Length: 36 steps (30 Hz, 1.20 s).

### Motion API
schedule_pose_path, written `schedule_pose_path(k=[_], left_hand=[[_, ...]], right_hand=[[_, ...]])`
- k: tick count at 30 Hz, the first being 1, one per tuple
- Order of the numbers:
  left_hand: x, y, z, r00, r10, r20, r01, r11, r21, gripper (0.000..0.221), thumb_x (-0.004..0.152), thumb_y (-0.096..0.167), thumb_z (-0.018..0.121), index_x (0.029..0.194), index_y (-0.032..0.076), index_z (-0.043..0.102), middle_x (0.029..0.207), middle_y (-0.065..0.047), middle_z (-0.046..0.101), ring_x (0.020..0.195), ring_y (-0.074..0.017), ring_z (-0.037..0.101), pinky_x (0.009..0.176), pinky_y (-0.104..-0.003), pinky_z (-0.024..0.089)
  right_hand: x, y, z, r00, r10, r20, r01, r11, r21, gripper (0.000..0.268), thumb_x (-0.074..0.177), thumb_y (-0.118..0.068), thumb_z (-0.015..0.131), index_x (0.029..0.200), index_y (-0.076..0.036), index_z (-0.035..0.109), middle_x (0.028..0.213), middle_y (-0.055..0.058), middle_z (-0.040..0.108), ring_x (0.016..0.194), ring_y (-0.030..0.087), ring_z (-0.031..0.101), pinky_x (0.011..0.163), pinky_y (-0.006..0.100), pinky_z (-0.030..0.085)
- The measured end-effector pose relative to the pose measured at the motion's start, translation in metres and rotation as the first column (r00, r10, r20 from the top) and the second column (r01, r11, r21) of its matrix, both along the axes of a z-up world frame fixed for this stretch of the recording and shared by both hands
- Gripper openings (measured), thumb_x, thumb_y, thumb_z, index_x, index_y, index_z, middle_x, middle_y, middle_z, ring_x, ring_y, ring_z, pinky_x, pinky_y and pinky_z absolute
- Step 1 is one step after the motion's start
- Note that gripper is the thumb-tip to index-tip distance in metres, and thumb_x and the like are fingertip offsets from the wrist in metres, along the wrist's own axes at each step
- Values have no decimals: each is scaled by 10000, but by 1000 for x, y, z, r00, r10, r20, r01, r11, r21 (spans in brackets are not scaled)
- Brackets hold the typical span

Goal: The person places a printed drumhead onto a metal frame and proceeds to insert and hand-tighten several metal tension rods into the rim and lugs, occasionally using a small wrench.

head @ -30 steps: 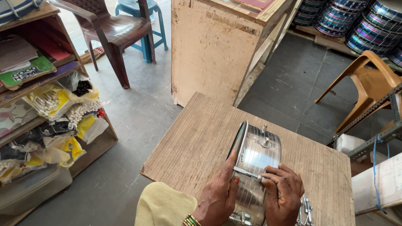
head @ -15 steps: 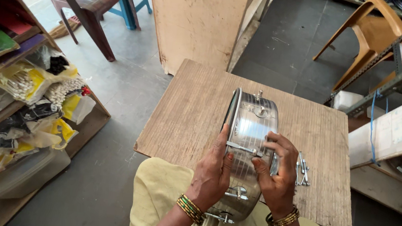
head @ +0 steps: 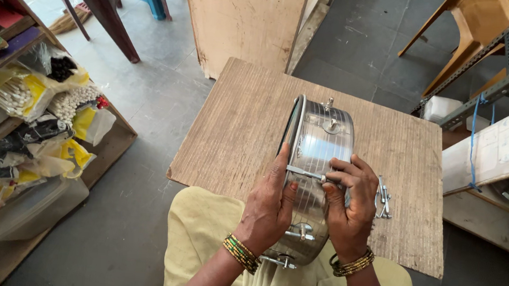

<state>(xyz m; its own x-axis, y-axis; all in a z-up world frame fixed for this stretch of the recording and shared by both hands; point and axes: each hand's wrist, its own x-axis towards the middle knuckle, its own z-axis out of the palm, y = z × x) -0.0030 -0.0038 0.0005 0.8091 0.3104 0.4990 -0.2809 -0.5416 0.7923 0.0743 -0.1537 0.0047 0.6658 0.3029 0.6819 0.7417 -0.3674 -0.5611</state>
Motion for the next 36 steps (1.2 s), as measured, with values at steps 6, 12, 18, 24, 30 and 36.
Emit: schedule_pose_path(k=[6, 12, 18, 24, 30, 36], left_hand=[[2, 0, 1, 999, -17, -37, 15, 998, -55, 712, 1005, 132, 597, 1607, -14, 244, 1221, -287, 667, 945, -413, 677, 827, -465, 539], [0, 0, 1, 999, -8, -47, 6, 999, -46, 755, 992, 131, 618, 1621, -7, 225, 1281, -296, 651, 998, -435, 672, 853, -473, 536], [-2, -1, 6, 999, -19, 30, 20, 999, -32, 770, 992, 122, 616, 1625, -13, 200, 1422, -341, 567, 1177, -479, 638, 932, -481, 537], [-1, 0, 8, 999, -42, -1, 41, 997, -58, 773, 1003, 139, 611, 1637, -6, 192, 1523, -353, 477, 1325, -497, 554, 1036, -483, 498], [-2, -2, 4, 999, -42, 12, 42, 998, -53, 769, 1016, 152, 606, 1642, -15, 192, 1571, -370, 420, 1397, -505, 504, 1086, -479, 479], [-1, -1, 3, 999, -47, -10, 47, 998, -48, 784, 1015, 161, 610, 1644, -20, 178, 1575, -370, 406, 1408, -500, 490, 1092, -477, 471]], right_hand=[[5, 2, 2, 999, -32, 6, 32, 999, -43, 52, 1003, -149, 659, 1023, -103, 672, 1252, 56, 703, 1376, 305, 545, 1165, 449, 410], [-1, 2, 2, 1000, 5, -22, -5, 1000, -6, 113, 999, -173, 651, 1062, -80, 657, 1283, 74, 686, 1386, 316, 523, 1146, 443, 409], [0, 1, 2, 999, -45, -16, 45, 999, -28, 120, 975, -140, 660, 1073, -73, 641, 1288, 94, 666, 1372, 316, 534, 1153, 455, 392], [-1, -2, 2, 998, -57, -23, 55, 996, -76, 128, 984, -140, 641, 1085, -72, 679, 1289, 83, 683, 1386, 326, 531, 1156, 444, 403], [1, -2, -1, 999, -50, -12, 49, 996, -69, 119, 989, -135, 638, 1082, -69, 672, 1282, 87, 675, 1389, 316, 534, 1167, 439, 395], [2, -5, -4, 999, -20, -32, 18, 998, -63, 163, 985, -195, 640, 1080, -63, 647, 1268, 78, 683, 1397, 320, 520, 1154, 427, 401]])
